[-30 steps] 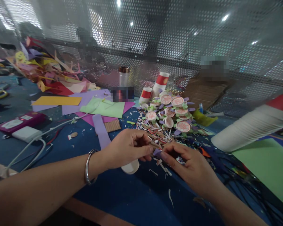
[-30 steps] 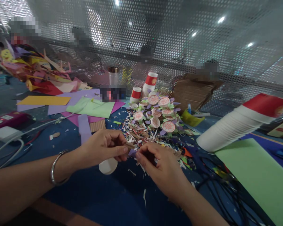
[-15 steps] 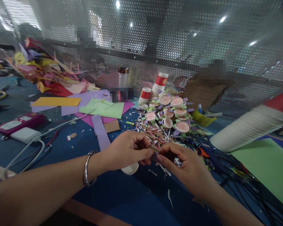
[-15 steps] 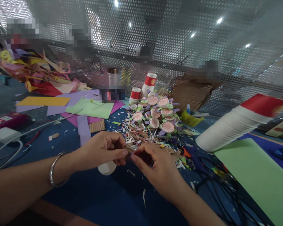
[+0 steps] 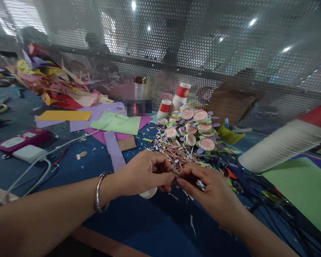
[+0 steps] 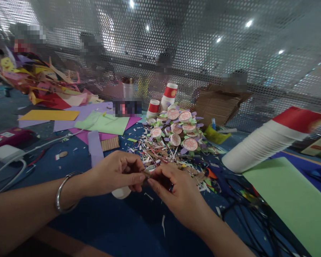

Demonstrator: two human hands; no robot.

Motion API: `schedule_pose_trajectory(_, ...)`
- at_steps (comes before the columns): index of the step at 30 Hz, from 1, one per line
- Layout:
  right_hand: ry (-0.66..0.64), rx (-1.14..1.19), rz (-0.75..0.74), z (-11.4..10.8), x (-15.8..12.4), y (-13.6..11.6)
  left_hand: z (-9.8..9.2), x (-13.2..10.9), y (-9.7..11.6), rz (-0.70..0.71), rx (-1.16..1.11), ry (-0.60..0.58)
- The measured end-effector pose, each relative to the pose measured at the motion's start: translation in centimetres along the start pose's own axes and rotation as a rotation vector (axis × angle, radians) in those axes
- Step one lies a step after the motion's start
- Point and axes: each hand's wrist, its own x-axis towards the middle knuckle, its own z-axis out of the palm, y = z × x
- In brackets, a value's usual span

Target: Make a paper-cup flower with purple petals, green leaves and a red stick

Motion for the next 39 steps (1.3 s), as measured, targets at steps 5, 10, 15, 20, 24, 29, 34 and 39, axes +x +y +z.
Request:
schedule_pose_trajectory(5, -0.008, 0.009, 0.008, -0.01, 0.02, -0.07, 0.05, -0.15, 0.07, -0.010, 0.019, -0.019)
schedule_pose_trajectory(10, 0.005, 0.006, -0.006, -0.28, -0.10, -0.08, 0.00, 0.02, -0.09, -0.025, -0.065, 0.000)
schedule_pose_trajectory(15, 0.098, 0.015, 0.055, -0.39, -0.25, 0.21, -0.32, 0.31, 0.20, -0.065, -0.258, 0.131)
schedule_pose_trajectory(20, 0.113, 0.120, 0.110, -0.04, -0.21, 0.17, -0.19, 0.19, 0.49, -0.111, -0.417, 0.127)
schedule_pose_trajectory(24, 0.116, 0.211, 0.098, 0.26, -0.14, 0.08, 0.06, 0.16, 0.09, -0.126, -0.408, 0.090)
schedule_pose_trajectory(29, 0.109, 0.236, 0.102, 0.18, -0.14, 0.24, 0.11, 0.12, -0.04, -0.100, -0.286, 0.036)
schedule_pose_trajectory(34, 0.051, 0.181, 0.100, 0.06, -0.27, 0.34, 0.14, 0.00, 0.06, 0.013, -0.015, 0.031)
schedule_pose_trajectory(39, -0.002, 0.107, 0.054, 0.26, -0.22, 0.00, -0.11, 0.19, -0.15, 0.046, 0.153, -0.001)
